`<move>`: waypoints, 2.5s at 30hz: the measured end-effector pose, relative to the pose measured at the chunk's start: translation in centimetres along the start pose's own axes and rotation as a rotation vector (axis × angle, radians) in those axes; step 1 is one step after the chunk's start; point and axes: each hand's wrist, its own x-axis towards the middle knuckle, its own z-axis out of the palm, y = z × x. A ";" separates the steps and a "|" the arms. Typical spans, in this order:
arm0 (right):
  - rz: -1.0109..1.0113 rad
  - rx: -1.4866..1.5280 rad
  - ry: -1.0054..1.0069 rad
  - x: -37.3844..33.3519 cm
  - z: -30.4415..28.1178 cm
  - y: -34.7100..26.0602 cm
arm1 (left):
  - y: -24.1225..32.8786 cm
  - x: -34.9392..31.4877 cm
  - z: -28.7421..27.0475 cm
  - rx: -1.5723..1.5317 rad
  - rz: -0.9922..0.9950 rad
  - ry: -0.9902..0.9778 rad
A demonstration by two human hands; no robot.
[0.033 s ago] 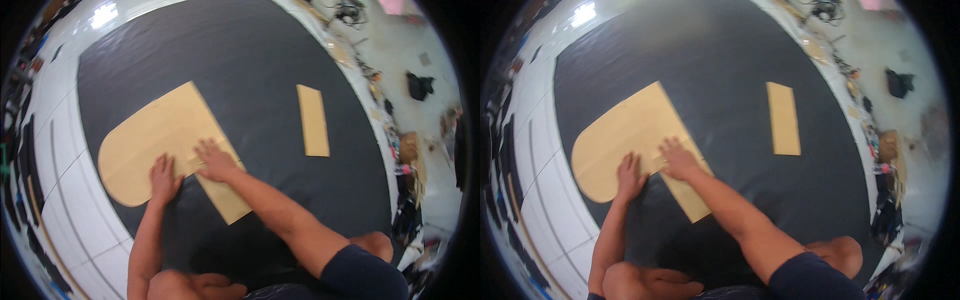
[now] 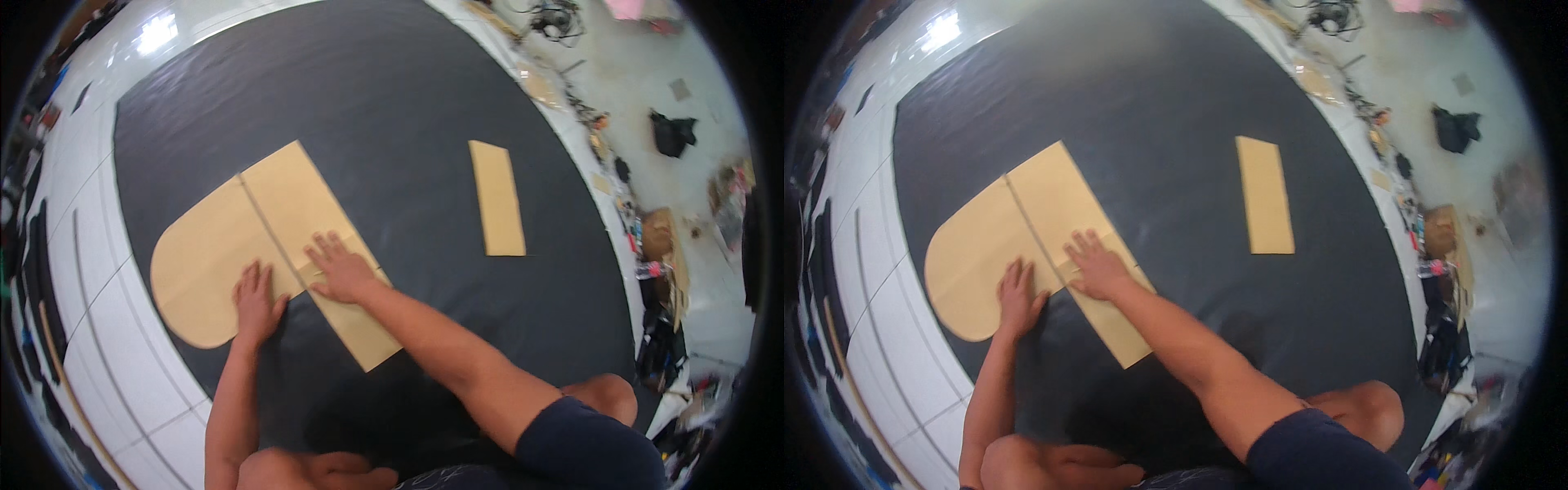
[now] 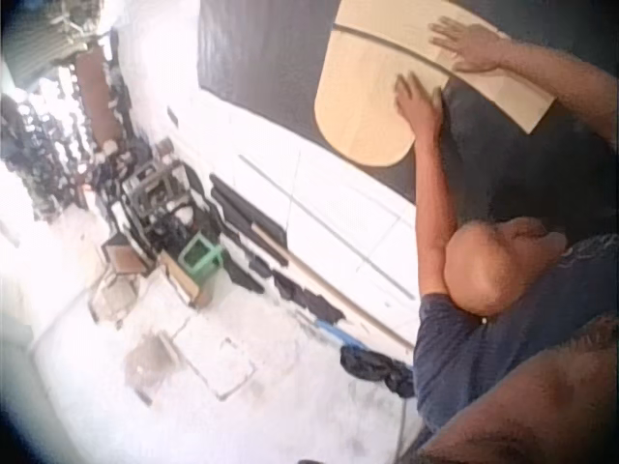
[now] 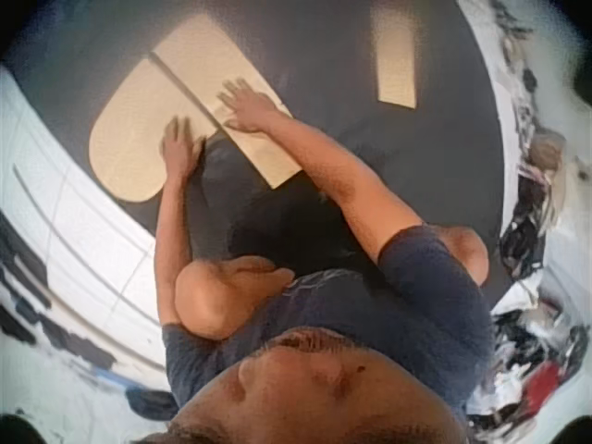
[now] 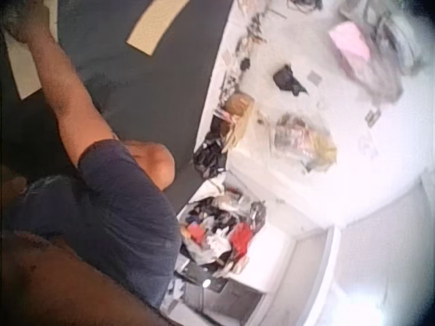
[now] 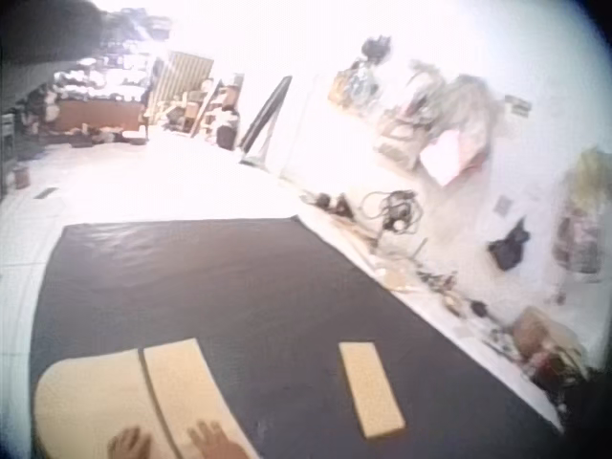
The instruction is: The person places cardboard templates onto a large sheet of black fabric and traces their outlines using a pencil.
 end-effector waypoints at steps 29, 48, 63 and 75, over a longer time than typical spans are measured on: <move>1.577 0.479 0.298 -22.6 -1.8 29.5 | 1.8 0.7 -0.4 0.003 0.022 -0.015; 0.489 -0.104 1.089 -19.3 -24.3 19.6 | 1.9 0.4 -1.2 -0.030 -0.012 -0.041; -0.309 0.134 1.537 -22.8 -34.3 7.4 | 1.9 0.5 -0.9 -0.030 -0.018 -0.014; 0.185 0.988 0.725 -17.4 -27.4 8.7 | 0.3 -0.5 -1.4 0.011 -0.040 -0.065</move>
